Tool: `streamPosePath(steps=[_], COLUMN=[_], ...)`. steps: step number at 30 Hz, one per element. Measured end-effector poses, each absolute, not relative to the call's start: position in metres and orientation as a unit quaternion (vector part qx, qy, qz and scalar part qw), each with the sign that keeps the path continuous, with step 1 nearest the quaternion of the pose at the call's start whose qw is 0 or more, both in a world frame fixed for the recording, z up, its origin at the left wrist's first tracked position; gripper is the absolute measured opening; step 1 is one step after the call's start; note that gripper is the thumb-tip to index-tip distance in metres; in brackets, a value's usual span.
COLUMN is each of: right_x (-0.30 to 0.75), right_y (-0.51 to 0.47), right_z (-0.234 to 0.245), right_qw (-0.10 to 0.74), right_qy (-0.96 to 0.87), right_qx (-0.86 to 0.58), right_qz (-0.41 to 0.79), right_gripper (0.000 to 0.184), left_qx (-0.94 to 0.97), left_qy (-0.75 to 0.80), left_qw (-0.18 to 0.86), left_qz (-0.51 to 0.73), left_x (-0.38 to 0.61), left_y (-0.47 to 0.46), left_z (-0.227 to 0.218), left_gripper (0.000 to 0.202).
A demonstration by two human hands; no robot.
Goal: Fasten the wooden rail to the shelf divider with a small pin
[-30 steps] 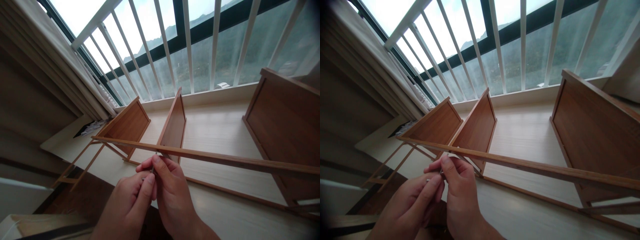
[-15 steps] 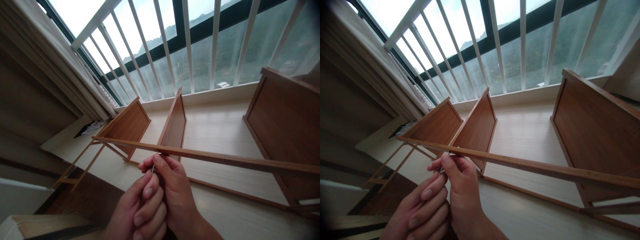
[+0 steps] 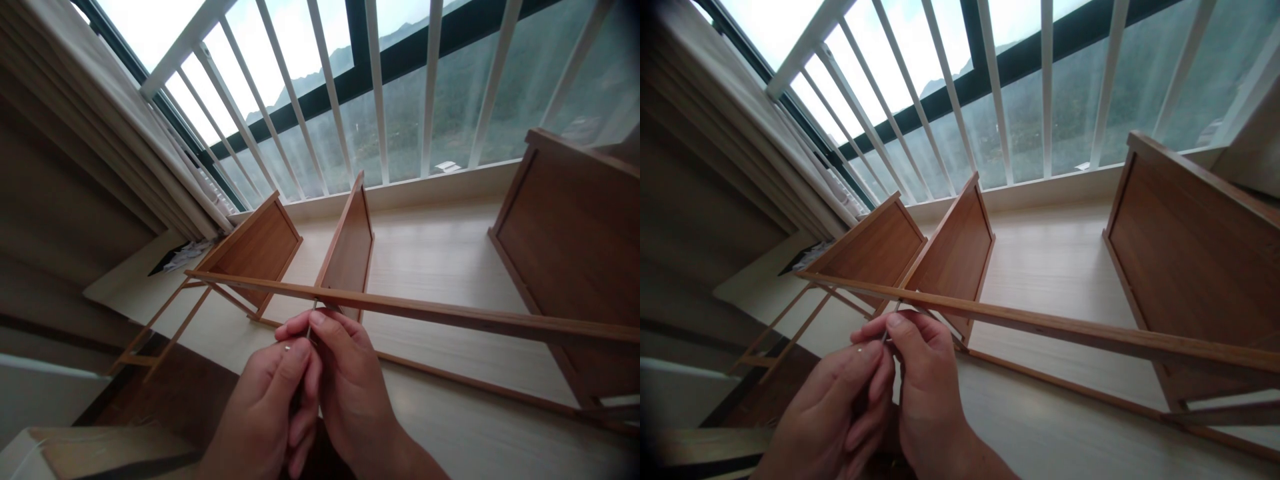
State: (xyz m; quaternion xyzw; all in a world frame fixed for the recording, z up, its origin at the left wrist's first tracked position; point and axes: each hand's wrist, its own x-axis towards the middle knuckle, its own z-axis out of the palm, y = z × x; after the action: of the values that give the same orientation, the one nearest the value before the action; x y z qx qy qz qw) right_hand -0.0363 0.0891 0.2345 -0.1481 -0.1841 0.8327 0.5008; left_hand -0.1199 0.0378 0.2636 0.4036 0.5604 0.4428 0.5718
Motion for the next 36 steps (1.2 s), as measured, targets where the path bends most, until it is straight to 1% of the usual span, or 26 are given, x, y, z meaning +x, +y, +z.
streamPosePath(steps=[3, 4, 5, 7, 9, 12, 16, 18, 21, 24, 27, 30, 36], right_x=[-0.037, -0.037, -0.037, -0.038, -0.038, -0.039, -0.039, -0.039, -0.039, -0.038, -0.038, -0.037, -0.037], right_y=[0.089, 0.089, 0.089, 0.089, 0.088, 0.087, 0.084, 0.084, 0.086, 0.088, 0.088, 0.087, 0.086], right_z=[0.234, 0.235, 0.235, 0.235, 0.236, 0.237, 0.237, 0.236, 0.235, 0.235, 0.235, 0.235, 0.234], right_qw=[0.511, 0.511, 0.51, 0.51, 0.509, 0.506, 0.51, 0.515, 0.522, 0.517, 0.499, 0.487, 0.491], right_qy=[-0.194, -0.191, -0.187, -0.179, -0.177, -0.176, -0.193, -0.202, -0.203, -0.204, -0.199, -0.198, -0.203], right_qx=[-0.138, -0.134, -0.13, -0.126, -0.126, -0.126, -0.122, -0.124, -0.132, -0.15, -0.164, -0.176, -0.185], right_qz=[0.826, 0.827, 0.829, 0.832, 0.833, 0.835, 0.829, 0.824, 0.818, 0.817, 0.828, 0.832, 0.827], right_gripper=[0.027, 0.027, 0.027, 0.027, 0.027, 0.028, 0.029, 0.03, 0.03, 0.03, 0.032, 0.033, 0.033], left_qx=[0.568, 0.603, 0.625, 0.644, 0.655, 0.667, 0.649, 0.598, 0.479, 0.391, 0.327, 0.265, 0.183], left_qy=[0.694, 0.71, 0.721, 0.735, 0.737, 0.725, 0.708, 0.711, 0.691, 0.6, 0.486, 0.377, 0.239], left_qw=[0.276, 0.19, 0.127, 0.069, 0.064, 0.092, 0.172, 0.254, 0.428, 0.574, 0.661, 0.723, 0.795], left_qz=[0.346, 0.309, 0.271, 0.201, 0.153, 0.144, 0.219, 0.27, 0.331, 0.397, 0.469, 0.515, 0.527], left_x=[-0.122, -0.121, -0.12, -0.118, -0.118, -0.122, -0.125, -0.125, -0.125, -0.124, -0.12, -0.114, -0.109], left_y=[0.04, 0.041, 0.041, 0.041, 0.041, 0.037, 0.031, 0.03, 0.035, 0.039, 0.039, 0.036, 0.037], left_z=[0.278, 0.283, 0.287, 0.293, 0.295, 0.294, 0.292, 0.291, 0.286, 0.276, 0.267, 0.264, 0.266], left_gripper=[0.037, 0.032, 0.029, 0.028, 0.033, 0.039, 0.044, 0.048, 0.052, 0.049, 0.041, 0.039, 0.035])
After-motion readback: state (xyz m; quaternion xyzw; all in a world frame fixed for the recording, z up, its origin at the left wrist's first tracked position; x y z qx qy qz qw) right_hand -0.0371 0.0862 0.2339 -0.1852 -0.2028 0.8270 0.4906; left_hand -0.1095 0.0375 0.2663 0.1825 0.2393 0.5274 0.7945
